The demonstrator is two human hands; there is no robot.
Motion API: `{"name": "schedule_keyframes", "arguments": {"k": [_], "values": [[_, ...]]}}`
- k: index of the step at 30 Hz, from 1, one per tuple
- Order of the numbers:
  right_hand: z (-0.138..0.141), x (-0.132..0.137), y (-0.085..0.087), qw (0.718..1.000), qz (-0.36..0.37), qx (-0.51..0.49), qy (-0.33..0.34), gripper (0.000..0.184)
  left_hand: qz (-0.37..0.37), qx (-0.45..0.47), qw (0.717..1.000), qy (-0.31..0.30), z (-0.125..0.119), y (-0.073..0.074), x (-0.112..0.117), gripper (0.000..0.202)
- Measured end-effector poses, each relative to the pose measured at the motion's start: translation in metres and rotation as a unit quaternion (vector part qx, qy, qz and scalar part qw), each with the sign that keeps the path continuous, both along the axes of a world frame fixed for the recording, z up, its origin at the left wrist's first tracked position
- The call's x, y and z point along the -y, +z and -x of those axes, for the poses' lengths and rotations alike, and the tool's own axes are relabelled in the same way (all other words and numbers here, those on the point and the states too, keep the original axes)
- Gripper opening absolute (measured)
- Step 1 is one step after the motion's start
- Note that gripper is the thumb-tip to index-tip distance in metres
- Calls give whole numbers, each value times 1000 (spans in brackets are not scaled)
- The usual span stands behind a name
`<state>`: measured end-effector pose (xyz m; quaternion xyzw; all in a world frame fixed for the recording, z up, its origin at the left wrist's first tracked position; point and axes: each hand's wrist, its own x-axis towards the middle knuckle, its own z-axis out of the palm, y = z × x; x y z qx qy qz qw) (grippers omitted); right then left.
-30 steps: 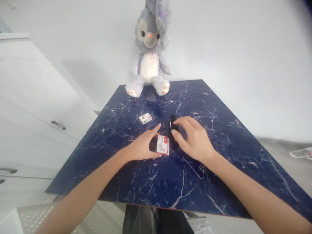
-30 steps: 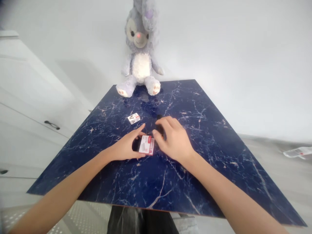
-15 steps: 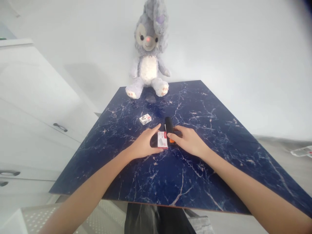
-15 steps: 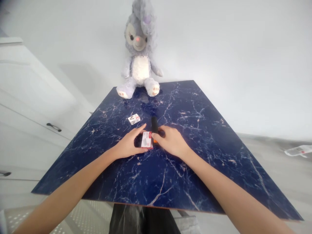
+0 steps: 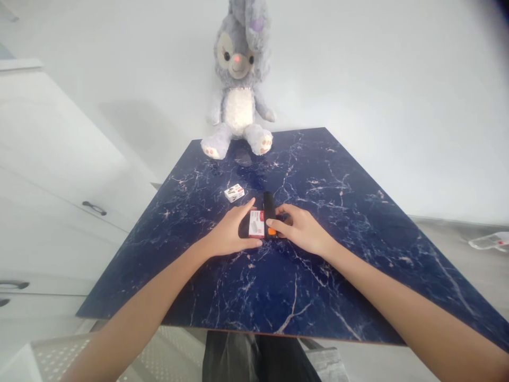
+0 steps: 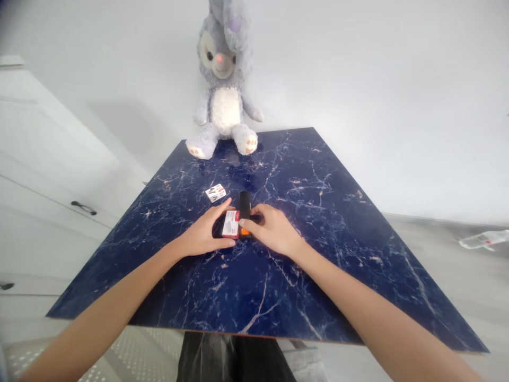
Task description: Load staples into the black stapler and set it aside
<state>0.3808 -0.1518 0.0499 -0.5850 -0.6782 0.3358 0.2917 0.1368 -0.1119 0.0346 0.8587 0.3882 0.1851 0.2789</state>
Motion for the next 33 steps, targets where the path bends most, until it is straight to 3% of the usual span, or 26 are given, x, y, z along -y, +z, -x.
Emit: {"name": "schedule_keyframes", "arguments": {"k": [4, 13, 19, 20, 22, 25, 27, 28, 30, 33], "values": [[0, -1, 0, 1000, -3, 3, 3, 31, 6, 28, 999, 18, -1, -3, -1, 98], [1, -1, -3, 1000, -13, 1, -5, 31, -24, -16, 999, 26, -2, -3, -2, 104], [1, -1, -3, 1000, -19, 1, -1, 31, -60, -23, 998, -4, -3, -2, 2, 113], [0, -1, -3, 1000, -18, -1, -1, 31, -67, -16, 998, -10, -2, -1, 2, 111], [0, -1, -3, 1000, -15, -4, 0, 32, -95, 11, 995, 6, 1, 1, -3, 88], [-1, -1, -4, 1000, -7, -4, 3, 34, -181, 40, 975, 119, 12, -1, -24, 44], [-2, -2, -4, 1000, -4, -1, 6, 35, -217, 7, 960, 179, 21, -7, -42, 41], [-2, -2, -3, 1000, -4, -1, 6, 36, -211, -23, 961, 179, 24, -11, -49, 42], [-2, -2, -3, 1000, -4, -2, 7, 36, -191, -68, 967, 156, 28, -17, -58, 46], [-1, -2, -4, 1000, -10, -2, 8, 35, -187, -78, 973, 108, 24, -20, -53, 48]]}}
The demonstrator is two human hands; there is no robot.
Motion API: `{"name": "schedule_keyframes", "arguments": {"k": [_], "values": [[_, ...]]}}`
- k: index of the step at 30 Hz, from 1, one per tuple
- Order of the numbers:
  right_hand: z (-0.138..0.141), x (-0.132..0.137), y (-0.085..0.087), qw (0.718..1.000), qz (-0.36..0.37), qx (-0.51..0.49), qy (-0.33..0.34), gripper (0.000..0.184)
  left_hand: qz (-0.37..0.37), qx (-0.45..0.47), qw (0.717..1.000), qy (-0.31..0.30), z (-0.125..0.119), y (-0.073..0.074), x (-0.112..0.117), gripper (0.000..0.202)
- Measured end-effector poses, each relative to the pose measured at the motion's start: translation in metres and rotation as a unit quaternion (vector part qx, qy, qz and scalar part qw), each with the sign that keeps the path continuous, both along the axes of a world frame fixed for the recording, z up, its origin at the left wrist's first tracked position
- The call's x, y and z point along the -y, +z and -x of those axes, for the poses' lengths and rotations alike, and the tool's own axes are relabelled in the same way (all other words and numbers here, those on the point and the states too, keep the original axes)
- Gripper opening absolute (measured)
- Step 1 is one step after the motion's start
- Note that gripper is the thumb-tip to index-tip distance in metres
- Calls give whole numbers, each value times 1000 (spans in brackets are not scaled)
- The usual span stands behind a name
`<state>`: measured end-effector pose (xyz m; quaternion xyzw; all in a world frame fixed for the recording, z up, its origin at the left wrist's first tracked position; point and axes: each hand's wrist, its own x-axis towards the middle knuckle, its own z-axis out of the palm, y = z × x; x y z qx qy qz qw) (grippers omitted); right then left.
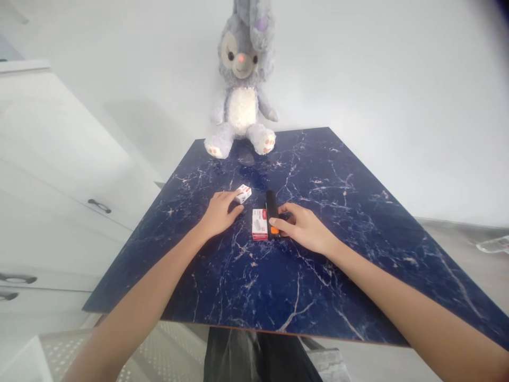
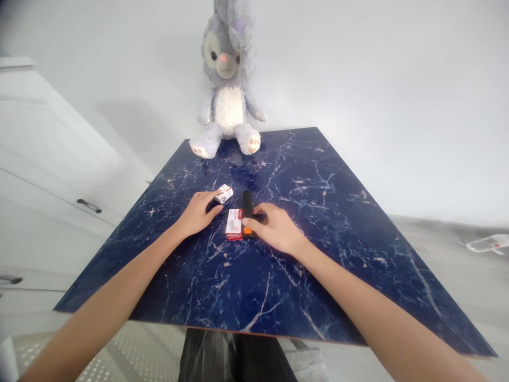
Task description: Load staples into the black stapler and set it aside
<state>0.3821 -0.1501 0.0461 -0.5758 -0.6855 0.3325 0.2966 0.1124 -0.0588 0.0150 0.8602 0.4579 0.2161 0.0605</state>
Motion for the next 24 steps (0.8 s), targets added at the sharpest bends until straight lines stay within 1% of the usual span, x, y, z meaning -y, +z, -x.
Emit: {"name": "schedule_keyframes", "arguments": {"k": [3, 7, 10, 14, 16, 18, 19, 21, 23, 24], "values": [[0, 0, 0, 1000, -6, 5, 4, 34, -2, 4, 999, -42, -9, 3, 15, 42], [0, 0, 1, 1000, -7, 9, 7, 34, 23, 17, 995, -92, -15, 7, 29, 42], [0, 0, 1, 1000, -13, 13, 5, 34, 64, 52, 993, -84, -17, 7, 33, 44], [0, 0, 1, 1000, -15, 15, 9, 35, 149, 91, 983, -57, -14, 12, 38, 53], [0, 0, 1, 1000, -14, 14, 9, 36, 175, 95, 978, -60, -11, 18, 40, 55], [0, 0, 1, 1000, -13, 14, 8, 36, 196, 87, 973, -85, -8, 25, 43, 59], [0, 0, 1, 1000, -13, 15, 8, 36, 206, 76, 970, -104, -6, 28, 44, 64], [0, -1, 1, 1000, -15, 18, 6, 36, 219, 45, 965, -138, -6, 32, 46, 87], [0, 0, 1, 1000, -17, 19, 6, 35, 209, 18, 967, -146, -8, 33, 49, 111], [0, 0, 1, 1000, -16, 18, 6, 34, 198, 12, 970, -139, -10, 33, 50, 117]]}}
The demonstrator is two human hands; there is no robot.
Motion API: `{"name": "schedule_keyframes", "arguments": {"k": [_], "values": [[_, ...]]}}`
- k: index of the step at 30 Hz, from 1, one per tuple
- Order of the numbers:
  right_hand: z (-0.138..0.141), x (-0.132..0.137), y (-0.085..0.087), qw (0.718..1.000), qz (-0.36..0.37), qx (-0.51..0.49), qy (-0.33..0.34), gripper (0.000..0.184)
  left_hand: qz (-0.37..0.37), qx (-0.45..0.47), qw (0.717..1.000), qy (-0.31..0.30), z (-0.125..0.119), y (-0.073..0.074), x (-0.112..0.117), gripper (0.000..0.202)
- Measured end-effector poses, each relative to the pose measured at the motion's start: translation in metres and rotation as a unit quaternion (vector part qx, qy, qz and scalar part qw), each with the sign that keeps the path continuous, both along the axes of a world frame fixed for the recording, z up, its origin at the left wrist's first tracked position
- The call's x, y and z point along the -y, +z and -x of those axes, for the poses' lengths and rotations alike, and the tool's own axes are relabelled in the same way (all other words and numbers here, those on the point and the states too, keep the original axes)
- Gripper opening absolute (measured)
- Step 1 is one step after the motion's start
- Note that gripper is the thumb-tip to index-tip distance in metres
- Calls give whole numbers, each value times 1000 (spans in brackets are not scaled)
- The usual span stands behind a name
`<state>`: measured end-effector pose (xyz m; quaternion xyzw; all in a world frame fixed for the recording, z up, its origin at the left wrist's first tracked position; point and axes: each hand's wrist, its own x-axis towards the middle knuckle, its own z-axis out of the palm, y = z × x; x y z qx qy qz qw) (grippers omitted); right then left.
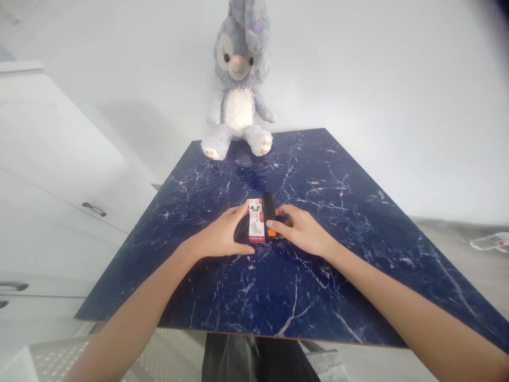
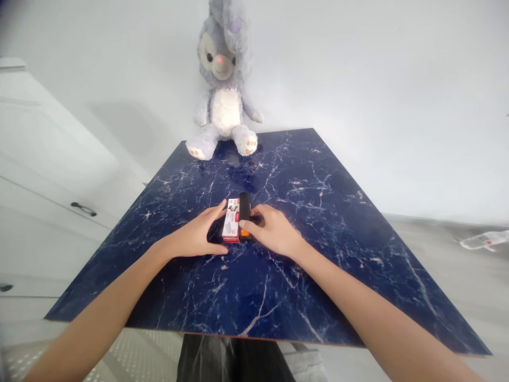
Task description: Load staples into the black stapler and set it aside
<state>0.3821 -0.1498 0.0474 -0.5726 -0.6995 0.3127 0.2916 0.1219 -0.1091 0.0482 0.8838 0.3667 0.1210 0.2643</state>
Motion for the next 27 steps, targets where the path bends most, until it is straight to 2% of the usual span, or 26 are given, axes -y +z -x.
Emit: {"name": "schedule_keyframes", "arguments": {"k": [5, 9, 12, 15, 20, 23, 27], "values": [[3, 2, 0, 1000, -4, -4, 3, 27, -32, 0, 999, 39, -8, -7, 3, 116], [5, 3, -1, 993, -82, 79, -19, 24, -45, 9, 998, 51, -14, -15, 0, 116], [2, -2, -4, 981, -145, 122, -49, 24, -69, 5, 996, 57, -26, -20, -9, 113], [-8, -13, -11, 972, -156, 150, -92, 26, -79, -14, 996, 47, -48, -22, -26, 114], [-45, -39, -21, 957, -123, 176, -195, 32, -88, -26, 995, 35, -106, -26, -59, 106], [-77, -52, -23, 947, -100, 172, -253, 36, -97, -17, 995, 26, -154, -30, -79, 100], [-122, -61, -24, 919, -89, 172, -345, 40, -104, 12, 994, 17, -224, -36, -99, 107]]}}
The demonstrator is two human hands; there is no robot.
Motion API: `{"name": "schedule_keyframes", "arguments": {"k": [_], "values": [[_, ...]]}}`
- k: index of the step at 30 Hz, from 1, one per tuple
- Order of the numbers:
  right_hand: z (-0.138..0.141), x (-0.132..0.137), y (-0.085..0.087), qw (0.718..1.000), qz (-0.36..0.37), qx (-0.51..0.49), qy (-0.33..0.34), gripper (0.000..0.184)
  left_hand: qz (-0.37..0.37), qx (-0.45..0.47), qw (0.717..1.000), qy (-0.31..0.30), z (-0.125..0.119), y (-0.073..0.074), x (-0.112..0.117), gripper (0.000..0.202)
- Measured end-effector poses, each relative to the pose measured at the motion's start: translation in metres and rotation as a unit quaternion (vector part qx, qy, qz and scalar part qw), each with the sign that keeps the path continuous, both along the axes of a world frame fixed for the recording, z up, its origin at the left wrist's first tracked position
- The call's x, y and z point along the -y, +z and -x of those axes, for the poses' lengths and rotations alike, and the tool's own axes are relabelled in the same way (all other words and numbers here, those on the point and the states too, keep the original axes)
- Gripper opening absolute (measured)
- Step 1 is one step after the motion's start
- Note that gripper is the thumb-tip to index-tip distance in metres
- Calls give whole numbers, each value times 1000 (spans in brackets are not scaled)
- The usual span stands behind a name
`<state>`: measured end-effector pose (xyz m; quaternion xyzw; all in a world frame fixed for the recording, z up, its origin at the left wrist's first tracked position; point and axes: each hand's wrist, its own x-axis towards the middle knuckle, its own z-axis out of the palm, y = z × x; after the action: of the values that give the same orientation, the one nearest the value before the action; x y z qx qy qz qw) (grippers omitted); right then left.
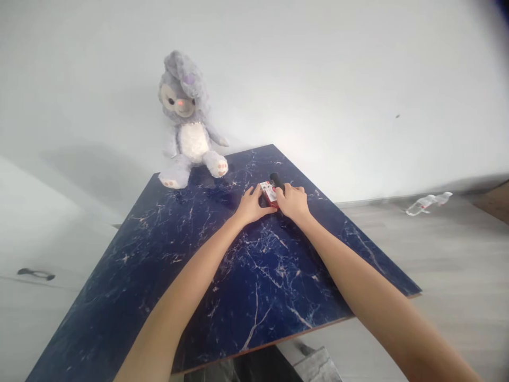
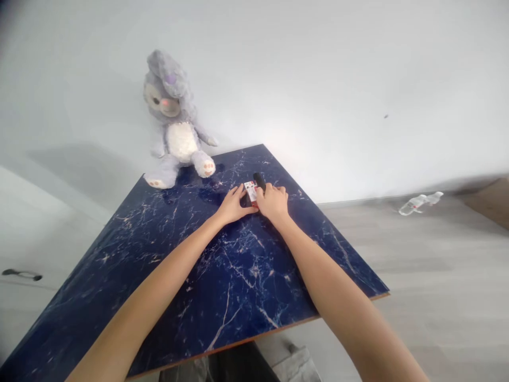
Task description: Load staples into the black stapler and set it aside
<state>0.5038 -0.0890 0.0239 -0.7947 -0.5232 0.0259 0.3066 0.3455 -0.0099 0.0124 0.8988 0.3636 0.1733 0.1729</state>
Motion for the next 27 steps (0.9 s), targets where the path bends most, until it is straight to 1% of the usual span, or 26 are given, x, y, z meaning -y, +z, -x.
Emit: {"name": "schedule_keyframes", "arguments": {"k": [2, 3, 5, 8, 10, 12, 14, 16, 17, 18, 20, 22, 23, 25, 27], "values": [[-18, -2, -2, 999, -5, -2, -37, 41, 1, 6, 1000, -3, -27, -3, -6, 110], [-25, -2, -3, 999, -7, -3, -49, 40, 1, 6, 1000, -5, -37, -4, -7, 110], [-34, -4, -7, 998, -10, -5, -57, 40, -4, 6, 1000, -12, -47, -6, -7, 109], [-33, -6, -10, 997, -42, -4, -67, 46, -35, 23, 999, -22, -44, -4, -2, 105], [-26, -4, -6, 992, -100, 11, -81, 50, -69, 57, 996, -21, -34, -1, 5, 89], [-16, 2, 2, 982, -170, 34, -73, 50, -101, 93, 990, -16, -19, 4, 14, 65], [-6, 9, 11, 973, -221, 54, -37, 48, -126, 108, 986, -15, 3, 8, 24, 49], [6, 16, 18, 968, -243, 67, 14, 46, -154, 107, 982, -13, 32, 11, 34, 45], [12, 18, 19, 966, -242, 72, 51, 44, -169, 106, 980, -6, 51, 13, 38, 44], [19, 19, 19, 965, -231, 77, 99, 41, -184, 107, 977, 10, 71, 14, 41, 43], [33, 20, 14, 956, -175, 87, 221, 34, -205, 99, 973, 42, 116, 17, 46, 42], [48, 20, 6, 930, -102, 105, 337, 31, -218, 78, 971, 59, 162, 17, 50, 38], [54, 20, 3, 915, -79, 116, 379, 30, -222, 62, 972, 50, 182, 17, 51, 33], [64, 20, -2, 891, -61, 129, 431, 27, -238, 47, 970, 19, 212, 15, 52, 23], [70, 20, -5, 883, -58, 132, 447, 26, -245, 28, 969, 8, 227, 12, 52, 23]]}}
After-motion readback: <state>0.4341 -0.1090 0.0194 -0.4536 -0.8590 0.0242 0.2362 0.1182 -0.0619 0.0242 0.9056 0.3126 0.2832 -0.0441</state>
